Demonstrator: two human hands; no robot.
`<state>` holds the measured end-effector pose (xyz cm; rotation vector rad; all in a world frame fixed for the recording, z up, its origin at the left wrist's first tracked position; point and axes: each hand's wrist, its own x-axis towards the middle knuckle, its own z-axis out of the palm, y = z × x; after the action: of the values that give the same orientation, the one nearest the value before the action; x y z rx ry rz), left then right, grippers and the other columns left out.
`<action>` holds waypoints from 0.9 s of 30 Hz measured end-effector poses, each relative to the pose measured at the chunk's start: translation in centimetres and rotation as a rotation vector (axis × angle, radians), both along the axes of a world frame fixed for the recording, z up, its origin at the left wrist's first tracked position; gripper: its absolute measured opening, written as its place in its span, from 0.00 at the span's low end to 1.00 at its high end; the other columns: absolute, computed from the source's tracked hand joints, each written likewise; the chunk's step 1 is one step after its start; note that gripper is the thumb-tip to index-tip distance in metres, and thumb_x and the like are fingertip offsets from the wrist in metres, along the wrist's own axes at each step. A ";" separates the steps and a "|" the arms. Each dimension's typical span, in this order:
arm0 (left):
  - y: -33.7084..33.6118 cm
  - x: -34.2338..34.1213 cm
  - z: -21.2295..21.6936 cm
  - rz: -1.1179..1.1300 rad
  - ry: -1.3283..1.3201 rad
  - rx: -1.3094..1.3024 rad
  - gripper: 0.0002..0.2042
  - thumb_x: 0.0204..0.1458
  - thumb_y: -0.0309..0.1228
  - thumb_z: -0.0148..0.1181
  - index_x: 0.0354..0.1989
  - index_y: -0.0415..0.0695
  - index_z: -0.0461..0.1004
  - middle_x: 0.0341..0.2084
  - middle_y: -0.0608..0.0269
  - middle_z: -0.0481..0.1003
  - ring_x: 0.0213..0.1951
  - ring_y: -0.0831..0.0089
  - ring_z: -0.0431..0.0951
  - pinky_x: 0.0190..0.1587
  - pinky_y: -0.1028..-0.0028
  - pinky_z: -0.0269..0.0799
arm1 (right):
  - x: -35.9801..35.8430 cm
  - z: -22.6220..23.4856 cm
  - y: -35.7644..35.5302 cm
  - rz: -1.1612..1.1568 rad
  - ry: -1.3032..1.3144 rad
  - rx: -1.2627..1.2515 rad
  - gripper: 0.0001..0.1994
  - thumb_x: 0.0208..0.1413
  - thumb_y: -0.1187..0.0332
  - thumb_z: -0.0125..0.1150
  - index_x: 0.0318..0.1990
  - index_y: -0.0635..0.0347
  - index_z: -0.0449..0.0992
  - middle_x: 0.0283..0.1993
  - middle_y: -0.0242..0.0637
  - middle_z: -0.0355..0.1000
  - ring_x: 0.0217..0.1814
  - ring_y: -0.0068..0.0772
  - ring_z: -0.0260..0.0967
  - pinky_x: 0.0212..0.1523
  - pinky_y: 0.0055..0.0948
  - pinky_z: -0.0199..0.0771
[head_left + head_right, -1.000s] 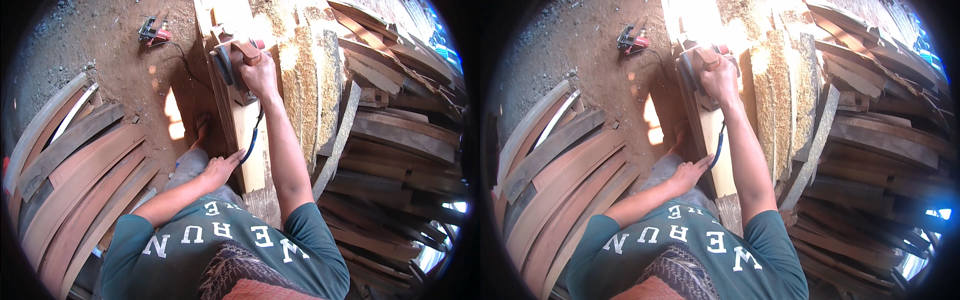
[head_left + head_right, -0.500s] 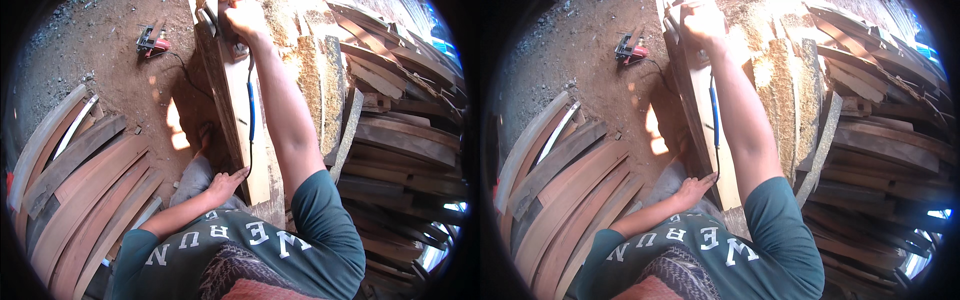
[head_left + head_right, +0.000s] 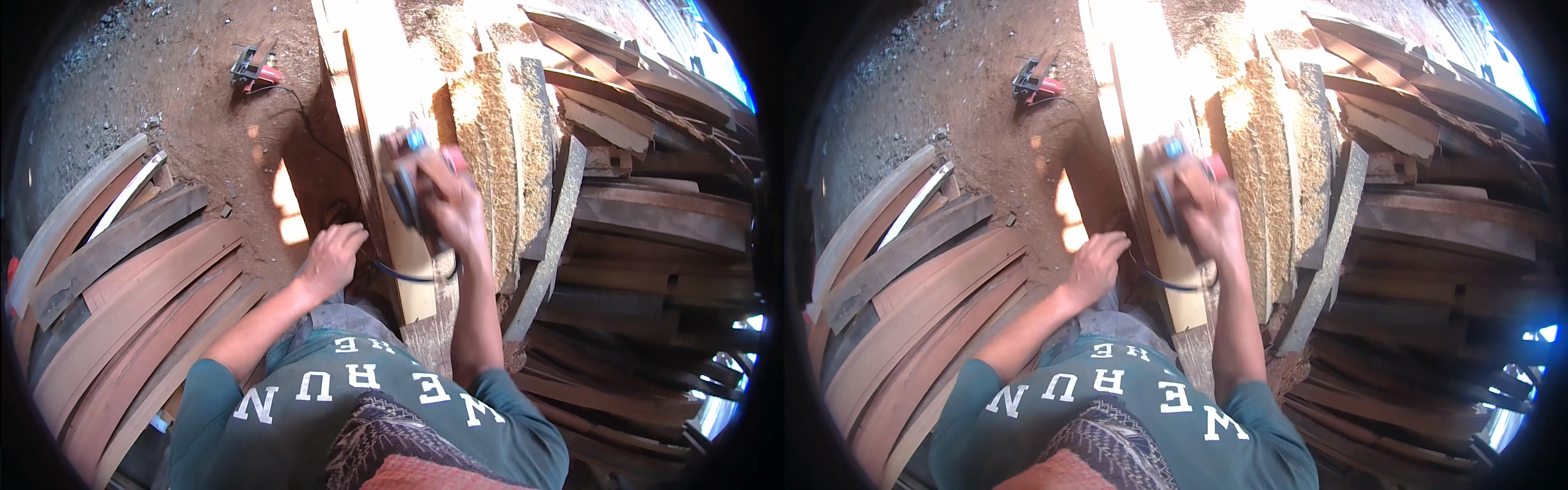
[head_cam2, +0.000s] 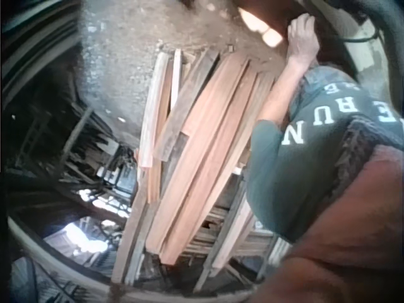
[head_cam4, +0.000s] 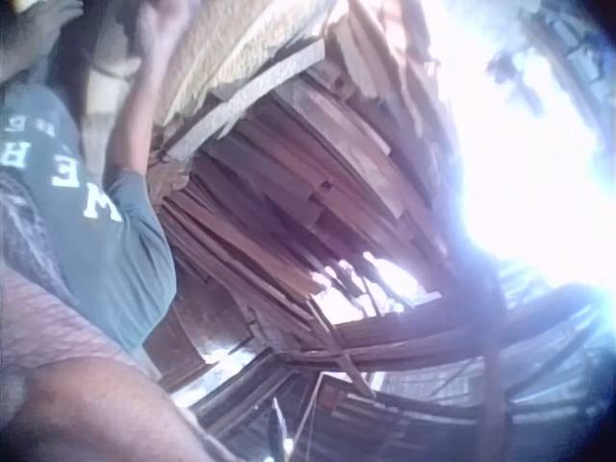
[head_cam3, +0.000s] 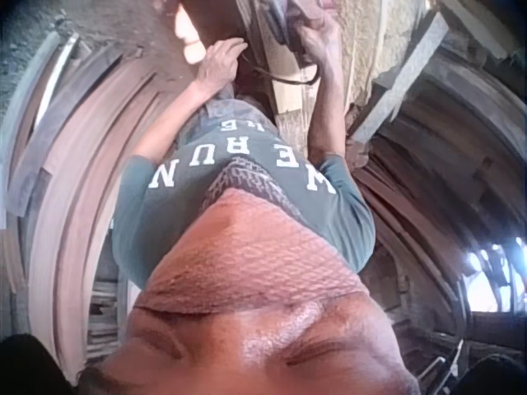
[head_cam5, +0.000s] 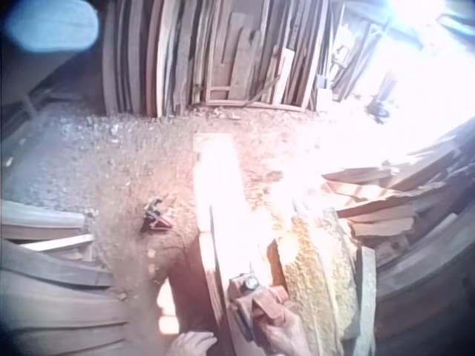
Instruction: The person uses a circular saw to cut a plank of wood, then switches to an electric planer to smooth the surface of the cut piece. The person handles the wood pieces by hand, moving them aside after processing.
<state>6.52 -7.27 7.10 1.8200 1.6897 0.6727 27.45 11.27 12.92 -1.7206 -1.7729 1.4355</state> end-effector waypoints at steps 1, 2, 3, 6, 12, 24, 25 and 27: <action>0.2 0.3 -0.5 0.013 -0.004 0.000 0.19 0.50 0.18 0.58 0.53 0.37 0.80 0.55 0.51 0.79 0.57 0.52 0.78 0.59 0.58 0.75 | 3.5 0.6 -4.3 -0.099 0.079 -0.102 0.16 0.57 0.72 0.68 0.53 0.62 0.83 0.45 0.41 0.84 0.47 0.30 0.82 0.49 0.31 0.81; 0.5 1.0 -0.6 -0.006 0.004 0.034 0.20 0.50 0.18 0.58 0.53 0.37 0.80 0.55 0.51 0.78 0.58 0.53 0.77 0.60 0.58 0.74 | 7.3 1.0 -8.2 -0.139 0.112 -0.154 0.16 0.57 0.75 0.68 0.53 0.64 0.82 0.47 0.38 0.84 0.48 0.28 0.81 0.50 0.31 0.80; 0.8 2.3 -0.5 -0.028 0.013 0.070 0.20 0.50 0.18 0.58 0.54 0.37 0.80 0.56 0.52 0.78 0.59 0.53 0.76 0.61 0.57 0.72 | 10.7 1.8 -11.9 -0.182 0.146 -0.205 0.16 0.56 0.77 0.68 0.53 0.66 0.82 0.48 0.35 0.83 0.49 0.26 0.80 0.51 0.30 0.80; 0.5 8.9 -1.6 -0.224 0.079 0.114 0.18 0.56 0.25 0.59 0.56 0.40 0.79 0.61 0.55 0.76 0.66 0.54 0.72 0.67 0.51 0.65 | 17.3 5.1 -21.5 -0.296 0.012 -0.195 0.18 0.54 0.78 0.68 0.54 0.68 0.81 0.48 0.35 0.83 0.49 0.27 0.79 0.53 0.30 0.78; -4.9 19.8 -5.2 -0.562 0.389 -0.065 0.26 0.62 0.46 0.61 0.61 0.39 0.77 0.66 0.54 0.71 0.78 0.50 0.55 0.75 0.28 0.47 | 24.7 5.9 -34.1 -0.375 -0.078 -0.130 0.19 0.52 0.77 0.70 0.54 0.68 0.81 0.47 0.38 0.84 0.50 0.30 0.80 0.54 0.33 0.77; -20.5 11.5 -13.6 0.525 -0.721 -0.799 0.47 0.52 0.44 0.77 0.75 0.33 0.58 0.64 0.42 0.74 0.63 0.55 0.77 0.66 0.60 0.73 | 32.1 -2.8 -45.0 -0.251 0.093 -0.127 0.24 0.50 0.77 0.73 0.57 0.67 0.80 0.54 0.41 0.84 0.57 0.34 0.80 0.61 0.35 0.76; -20.7 12.0 -13.6 0.462 -0.871 -0.904 0.50 0.49 0.46 0.80 0.74 0.31 0.59 0.62 0.41 0.76 0.60 0.58 0.80 0.63 0.60 0.75 | 32.9 -3.6 -45.8 -0.260 0.097 -0.113 0.24 0.50 0.77 0.72 0.57 0.67 0.80 0.54 0.41 0.84 0.57 0.34 0.80 0.61 0.35 0.76; -21.0 13.4 -11.3 0.470 -0.565 -0.809 0.43 0.49 0.45 0.79 0.67 0.31 0.64 0.58 0.42 0.79 0.58 0.56 0.81 0.62 0.58 0.76 | 34.4 -5.1 -47.0 -0.265 0.098 -0.138 0.25 0.50 0.78 0.72 0.58 0.68 0.79 0.55 0.41 0.83 0.58 0.34 0.79 0.62 0.35 0.76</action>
<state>19.96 -28.23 -4.17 0.6079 1.6402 0.5002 61.83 -35.69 7.79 -1.8374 -1.3648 1.5245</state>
